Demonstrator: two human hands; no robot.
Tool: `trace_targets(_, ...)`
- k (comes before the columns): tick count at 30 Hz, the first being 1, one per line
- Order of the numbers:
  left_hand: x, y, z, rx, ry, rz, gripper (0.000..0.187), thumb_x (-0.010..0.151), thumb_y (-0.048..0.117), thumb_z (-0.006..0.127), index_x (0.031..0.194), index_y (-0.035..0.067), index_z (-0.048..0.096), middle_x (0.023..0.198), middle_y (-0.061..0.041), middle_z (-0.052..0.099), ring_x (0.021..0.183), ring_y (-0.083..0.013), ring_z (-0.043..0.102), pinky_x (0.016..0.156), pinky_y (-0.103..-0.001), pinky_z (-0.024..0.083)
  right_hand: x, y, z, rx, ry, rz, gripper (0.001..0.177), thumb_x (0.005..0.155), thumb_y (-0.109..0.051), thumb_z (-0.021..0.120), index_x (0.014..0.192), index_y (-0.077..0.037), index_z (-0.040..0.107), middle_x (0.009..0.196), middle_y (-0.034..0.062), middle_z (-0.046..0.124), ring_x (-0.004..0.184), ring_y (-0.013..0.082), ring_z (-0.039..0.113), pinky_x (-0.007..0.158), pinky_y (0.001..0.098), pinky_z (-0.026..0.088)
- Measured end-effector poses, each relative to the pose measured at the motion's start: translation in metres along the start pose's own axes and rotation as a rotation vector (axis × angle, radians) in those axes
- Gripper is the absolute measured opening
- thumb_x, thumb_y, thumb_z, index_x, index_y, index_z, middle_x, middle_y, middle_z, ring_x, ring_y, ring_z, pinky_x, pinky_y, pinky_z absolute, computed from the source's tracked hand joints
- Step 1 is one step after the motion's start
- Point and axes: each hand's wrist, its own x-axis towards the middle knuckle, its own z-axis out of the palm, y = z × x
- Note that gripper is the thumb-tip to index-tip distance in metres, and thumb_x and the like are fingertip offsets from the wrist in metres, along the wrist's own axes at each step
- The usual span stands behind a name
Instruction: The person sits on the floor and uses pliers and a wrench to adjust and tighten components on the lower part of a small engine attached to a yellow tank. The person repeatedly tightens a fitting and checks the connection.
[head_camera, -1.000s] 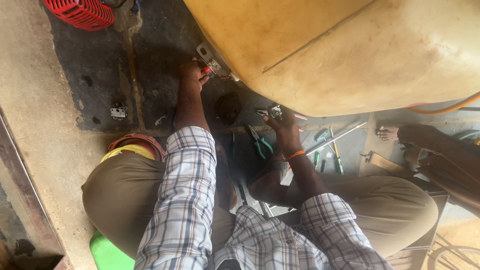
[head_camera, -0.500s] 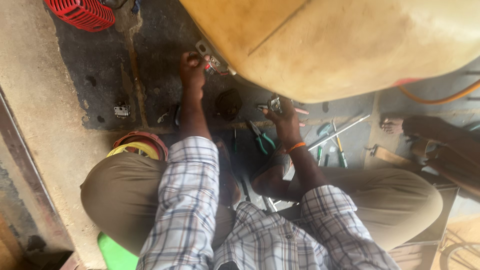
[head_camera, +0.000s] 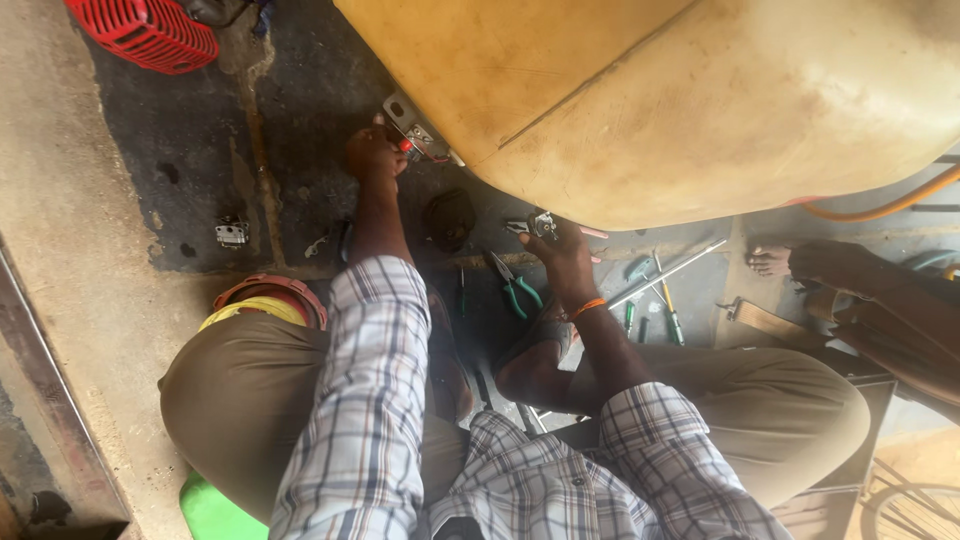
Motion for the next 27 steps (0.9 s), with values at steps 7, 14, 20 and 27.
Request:
trace_targets(7, -0.029, 0.018, -0.017, -0.015, -0.25, -0.101, 0.019, 0.102, 0.023, 0.059, 0.121, 0.017, 0.06, 0.105, -0.002, 0.07, 0.087, -0.015, 0.067, 0.078, -0.035, 0.056, 0.011, 0.018, 0.001, -0.135, 0.015, 0.04, 0.047, 0.088, -0.02, 0.083, 0.126, 0.002, 0.066, 0.12, 0.0145, 0.071, 0.109, 0.0243, 0.066, 0.093, 0.0354, 0.054)
trace_targets(14, -0.058, 0.007, -0.017, -0.057, -0.204, 0.335, 0.028, 0.098, 0.003, 0.063, 0.125, 0.01, 0.063, 0.115, -0.005, 0.07, 0.098, -0.0163, 0.066, 0.081, -0.034, 0.054, 0.004, 0.016, 0.002, -0.079, 0.024, 0.043, 0.052, 0.088, -0.012, 0.08, 0.134, -0.001, 0.059, 0.121, 0.0118, 0.067, 0.112, 0.0217, 0.065, 0.093, 0.0338, 0.055)
trace_targets(20, -0.027, 0.004, -0.012, -0.145, -0.189, -0.004, 0.026, 0.099, 0.01, 0.064, 0.125, 0.011, 0.061, 0.111, -0.007, 0.071, 0.095, -0.019, 0.07, 0.083, -0.034, 0.059, 0.004, 0.003, 0.005, 0.011, 0.021, 0.033, 0.054, 0.084, -0.011, 0.08, 0.133, -0.002, 0.06, 0.123, 0.0105, 0.064, 0.112, 0.0211, 0.064, 0.091, 0.034, 0.056)
trace_targets(27, -0.009, 0.007, -0.016, -0.083, -0.275, -0.175, 0.027, 0.099, 0.016, 0.061, 0.126, 0.014, 0.061, 0.107, -0.004, 0.069, 0.091, -0.015, 0.067, 0.081, -0.034, 0.057, 0.003, 0.005, 0.006, -0.076, 0.028, -0.035, 0.053, 0.088, -0.01, 0.081, 0.135, -0.002, 0.059, 0.124, 0.0098, 0.066, 0.114, 0.0197, 0.062, 0.096, 0.0336, 0.052)
